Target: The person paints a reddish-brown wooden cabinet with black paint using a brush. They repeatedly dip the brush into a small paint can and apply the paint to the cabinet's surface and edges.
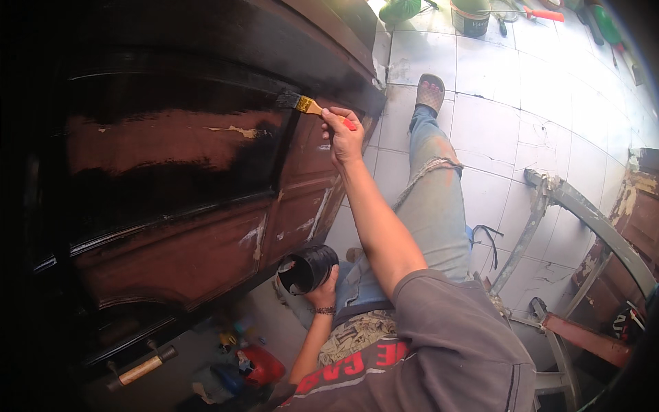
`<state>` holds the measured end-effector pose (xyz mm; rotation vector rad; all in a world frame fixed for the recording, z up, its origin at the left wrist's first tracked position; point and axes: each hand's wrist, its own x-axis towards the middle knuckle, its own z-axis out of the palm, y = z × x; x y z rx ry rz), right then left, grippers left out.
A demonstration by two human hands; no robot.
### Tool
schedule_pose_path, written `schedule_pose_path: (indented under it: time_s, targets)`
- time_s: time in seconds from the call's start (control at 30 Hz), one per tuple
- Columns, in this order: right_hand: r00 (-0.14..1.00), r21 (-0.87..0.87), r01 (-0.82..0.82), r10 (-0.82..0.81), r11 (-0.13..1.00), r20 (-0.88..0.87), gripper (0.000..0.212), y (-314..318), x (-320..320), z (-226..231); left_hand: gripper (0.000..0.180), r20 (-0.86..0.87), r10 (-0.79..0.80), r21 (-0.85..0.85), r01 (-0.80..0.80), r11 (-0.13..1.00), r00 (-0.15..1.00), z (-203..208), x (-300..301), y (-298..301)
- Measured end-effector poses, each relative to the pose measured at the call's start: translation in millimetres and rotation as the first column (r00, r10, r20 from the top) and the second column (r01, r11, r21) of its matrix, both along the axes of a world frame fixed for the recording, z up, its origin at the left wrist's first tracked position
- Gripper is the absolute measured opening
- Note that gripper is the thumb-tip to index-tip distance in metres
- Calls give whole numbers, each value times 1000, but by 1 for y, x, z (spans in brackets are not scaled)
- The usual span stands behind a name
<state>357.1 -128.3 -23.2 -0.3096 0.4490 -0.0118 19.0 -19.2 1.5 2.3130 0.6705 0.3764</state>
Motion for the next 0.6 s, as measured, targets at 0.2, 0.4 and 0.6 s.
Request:
schedule_pose_path:
  time_s: [0.2,0.4,0.6]
  targets:
    - [996,107,-86,82,990,47,17,20,-3,1,104,-126,15,-23,-18,1000,992,-10,-13,11]
    - [995,167,-61,46,984,94,17,-5,-13,10,105,-110,8,-77,-16,997,994,-22,-16,18]
    - [997,15,-38,39,999,-67,23,23,0,0,105,-45,-1,-46,-1,999,999,-7,-2,11]
